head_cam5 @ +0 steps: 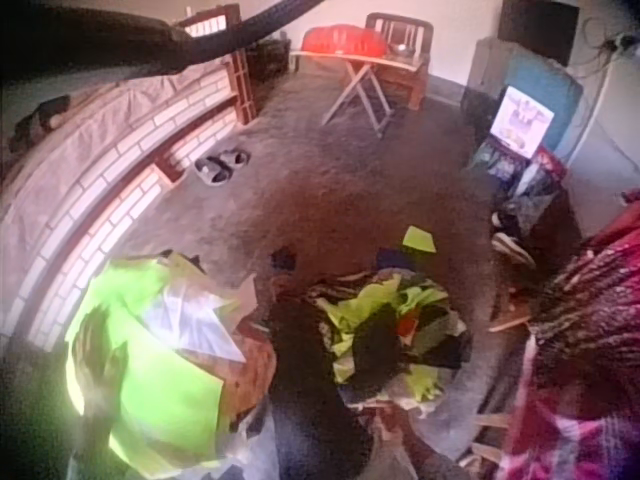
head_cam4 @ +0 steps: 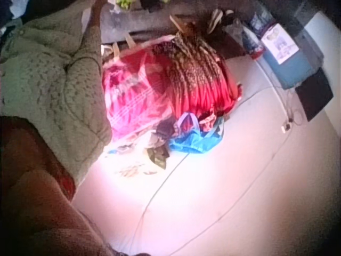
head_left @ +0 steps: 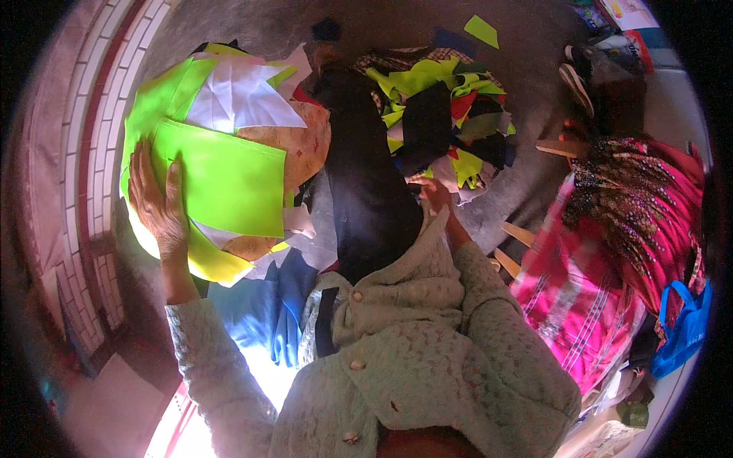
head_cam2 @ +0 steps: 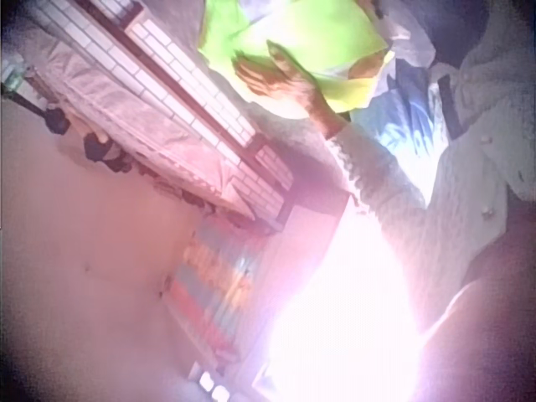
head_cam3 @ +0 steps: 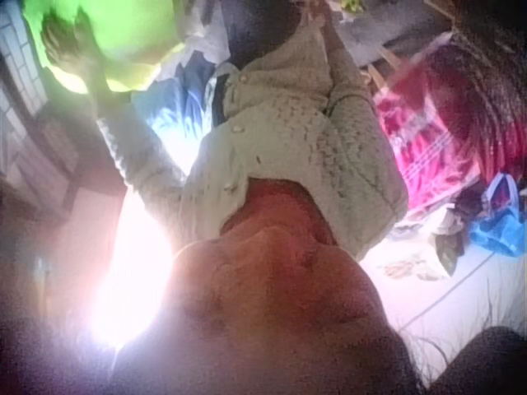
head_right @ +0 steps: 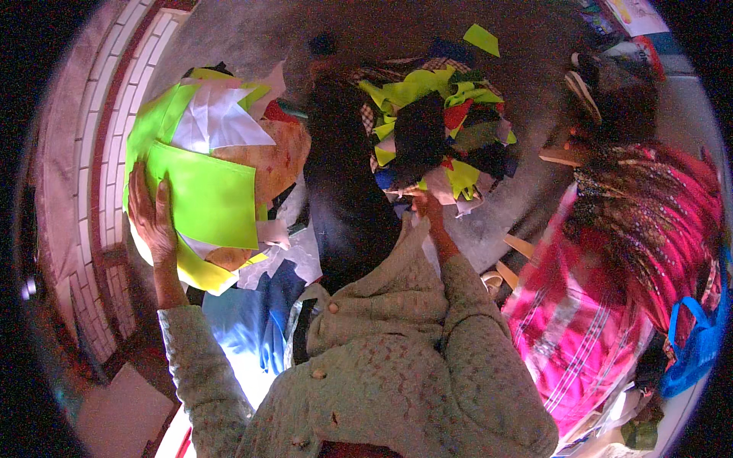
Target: The person sits on the floor and arranges various colored fabric pieces on a large patterned base. They pick up individual pieces, fold or smooth them, and place them in layers on the base, creating a layered fabric stack.
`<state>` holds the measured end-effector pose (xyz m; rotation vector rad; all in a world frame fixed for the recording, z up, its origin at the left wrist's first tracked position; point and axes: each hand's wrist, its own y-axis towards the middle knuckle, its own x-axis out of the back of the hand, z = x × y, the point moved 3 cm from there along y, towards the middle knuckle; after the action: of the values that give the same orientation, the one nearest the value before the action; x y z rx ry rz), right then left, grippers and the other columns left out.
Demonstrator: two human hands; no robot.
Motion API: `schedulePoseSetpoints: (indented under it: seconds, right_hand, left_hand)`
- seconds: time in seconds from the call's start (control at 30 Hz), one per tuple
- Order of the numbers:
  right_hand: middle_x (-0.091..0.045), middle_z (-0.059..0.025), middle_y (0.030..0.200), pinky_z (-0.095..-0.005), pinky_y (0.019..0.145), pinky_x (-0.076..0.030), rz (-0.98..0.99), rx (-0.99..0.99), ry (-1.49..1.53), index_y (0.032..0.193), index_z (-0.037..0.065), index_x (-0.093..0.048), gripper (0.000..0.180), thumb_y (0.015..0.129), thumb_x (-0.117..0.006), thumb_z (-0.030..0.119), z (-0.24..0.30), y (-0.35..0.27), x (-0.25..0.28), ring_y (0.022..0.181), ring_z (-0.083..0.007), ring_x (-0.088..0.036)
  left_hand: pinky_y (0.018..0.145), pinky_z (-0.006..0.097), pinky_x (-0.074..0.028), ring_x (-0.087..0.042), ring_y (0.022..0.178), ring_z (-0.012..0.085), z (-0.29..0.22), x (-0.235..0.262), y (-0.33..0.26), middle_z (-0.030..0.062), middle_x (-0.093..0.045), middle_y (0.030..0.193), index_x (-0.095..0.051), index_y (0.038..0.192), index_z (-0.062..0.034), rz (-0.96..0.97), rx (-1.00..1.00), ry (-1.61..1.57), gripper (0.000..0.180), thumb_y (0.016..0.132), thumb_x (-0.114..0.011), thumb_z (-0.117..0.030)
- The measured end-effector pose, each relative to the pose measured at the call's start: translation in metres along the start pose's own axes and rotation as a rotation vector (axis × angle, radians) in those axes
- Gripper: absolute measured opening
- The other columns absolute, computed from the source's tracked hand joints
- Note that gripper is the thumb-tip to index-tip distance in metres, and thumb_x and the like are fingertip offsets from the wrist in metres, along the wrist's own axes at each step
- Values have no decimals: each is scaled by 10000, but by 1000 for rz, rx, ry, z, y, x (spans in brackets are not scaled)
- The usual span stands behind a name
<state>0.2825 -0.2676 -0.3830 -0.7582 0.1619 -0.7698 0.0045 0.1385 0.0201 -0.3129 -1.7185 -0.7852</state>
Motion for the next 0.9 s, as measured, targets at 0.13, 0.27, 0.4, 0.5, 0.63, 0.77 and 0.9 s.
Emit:
schedulePoseSetpoints:
  seconds: [0.13, 0.27, 0.4, 0.5, 0.63, 0.77, 0.9]
  right_hand:
    - [-624, -100, 909, -356, 595, -484, -401, 393, -86, 1109, 108, -573, 294, 882, -552, 293, -5, 41, 34, 714, -200, -594]
    - [-592, -91, 966, -404, 632, -486, -328, 77, 536, 1066, 169, -549, 274, 867, -540, 358, 5, 79, 41, 761, -236, -581]
    - [-547, -16, 907, -345, 602, -517, -151, -120, 663, 1173, 165, -452, 395, 826, -639, 159, 6, 97, 47, 696, -167, -568]
    - [-526, 25, 781, -313, 585, -496, -204, -156, 521, 1004, 152, -501, 254, 818, -674, 160, 10, 101, 41, 645, -116, -521]
    - [-531, 20, 792, -325, 589, -484, -141, -121, 237, 856, 139, -480, 230, 815, -693, 214, 46, 94, 29, 670, -122, -513]
    - [-529, 3, 898, -386, 708, -465, -196, -38, 148, 957, 149, -499, 270, 828, -677, 306, 74, 75, 18, 808, -159, -517]
    - [-518, -60, 1101, -406, 790, -453, -177, -13, 406, 1176, 108, -456, 488, 819, -680, 354, 77, 52, 27, 930, -204, -504]
  left_hand:
    - [1090, 422, -204, -334, 1317, 300, -5, -4, 9, 136, -399, 1403, -391, 1371, -56, 40, 2, -62, 627, 906, -429, -474]
    - [1092, 433, -197, -323, 1326, 287, -4, -1, 3, 118, -396, 1412, -383, 1380, -65, 47, 36, -24, 617, 907, -432, -457]
    - [1092, 434, -194, -324, 1322, 297, -4, -1, 2, 128, -397, 1406, -386, 1375, -63, 56, 54, -28, 637, 898, -435, -483]
    - [1089, 439, -202, -333, 1312, 322, -9, -2, 8, 149, -411, 1386, -403, 1355, -49, 58, 55, -51, 670, 886, -433, -528]
    - [1090, 440, -200, -338, 1309, 321, -8, 1, 6, 155, -422, 1375, -422, 1338, -45, 36, 58, -89, 656, 880, -456, -512]
    - [1085, 442, -212, -351, 1300, 323, -7, 1, 5, 156, -432, 1366, -438, 1326, -40, 18, 53, -85, 626, 873, -493, -469]
    - [1070, 441, -247, -376, 1284, 319, -2, -1, 4, 148, -455, 1350, -461, 1305, -39, -30, -7, -97, 586, 855, -553, -403]
